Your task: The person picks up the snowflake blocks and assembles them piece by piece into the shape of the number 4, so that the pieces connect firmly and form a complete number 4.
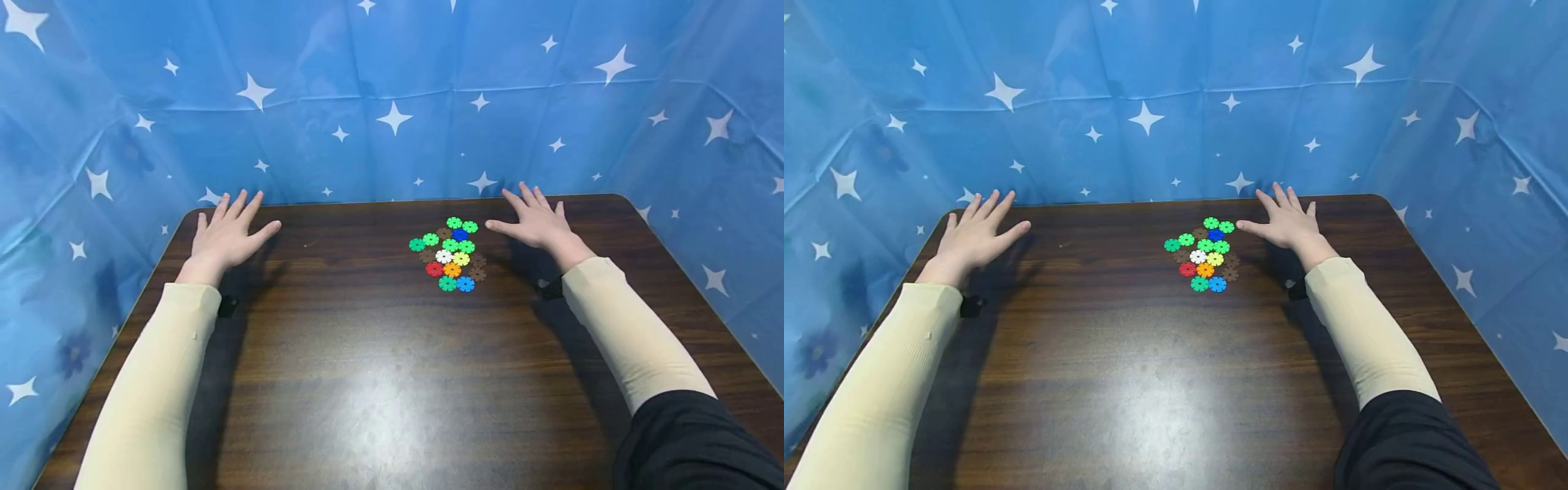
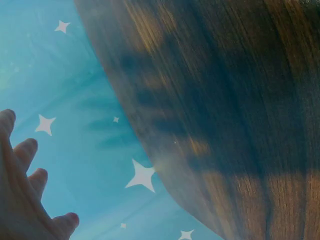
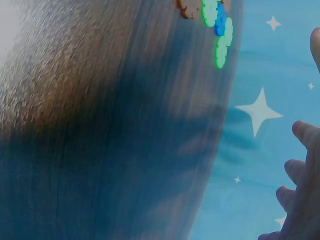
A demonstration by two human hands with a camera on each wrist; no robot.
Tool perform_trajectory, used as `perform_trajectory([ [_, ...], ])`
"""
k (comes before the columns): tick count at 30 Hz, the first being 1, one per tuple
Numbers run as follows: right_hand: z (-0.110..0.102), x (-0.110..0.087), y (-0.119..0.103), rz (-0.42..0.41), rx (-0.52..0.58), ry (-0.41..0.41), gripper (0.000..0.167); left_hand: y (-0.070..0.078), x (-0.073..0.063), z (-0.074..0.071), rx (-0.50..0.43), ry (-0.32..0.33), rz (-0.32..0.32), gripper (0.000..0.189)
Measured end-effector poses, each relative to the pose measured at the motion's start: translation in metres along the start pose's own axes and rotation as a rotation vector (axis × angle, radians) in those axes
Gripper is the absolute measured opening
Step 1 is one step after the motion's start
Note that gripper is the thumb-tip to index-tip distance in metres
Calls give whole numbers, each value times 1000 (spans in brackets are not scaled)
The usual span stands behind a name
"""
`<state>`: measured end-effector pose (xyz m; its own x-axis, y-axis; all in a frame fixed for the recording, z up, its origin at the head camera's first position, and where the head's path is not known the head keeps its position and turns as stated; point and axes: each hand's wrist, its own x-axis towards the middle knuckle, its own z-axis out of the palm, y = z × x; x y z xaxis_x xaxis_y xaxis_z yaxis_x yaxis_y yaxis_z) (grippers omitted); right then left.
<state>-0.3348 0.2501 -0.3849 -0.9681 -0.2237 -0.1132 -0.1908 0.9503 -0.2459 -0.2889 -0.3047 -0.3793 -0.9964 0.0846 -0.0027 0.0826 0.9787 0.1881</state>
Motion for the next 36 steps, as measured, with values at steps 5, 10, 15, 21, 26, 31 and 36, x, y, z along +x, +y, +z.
perform_trajectory([
  [5,-1,3,3,-2,-5,-3,101,-1,2,-3,-4,7,2,91],
  [10,1,6,-3,-55,8,-17,97,1,-4,-4,8,24,32,89],
  [15,6,8,-20,-195,126,-59,87,18,-8,2,-98,77,154,79],
  [21,16,1,-58,-278,411,-56,65,64,-2,20,-414,133,297,58],
  [26,34,0,-86,-276,525,-37,46,114,4,41,-573,95,335,51],
  [31,65,5,-100,-205,580,22,40,155,10,64,-685,-6,290,46],
  [36,87,5,-108,-108,581,93,38,177,19,82,-719,-88,235,44],
])
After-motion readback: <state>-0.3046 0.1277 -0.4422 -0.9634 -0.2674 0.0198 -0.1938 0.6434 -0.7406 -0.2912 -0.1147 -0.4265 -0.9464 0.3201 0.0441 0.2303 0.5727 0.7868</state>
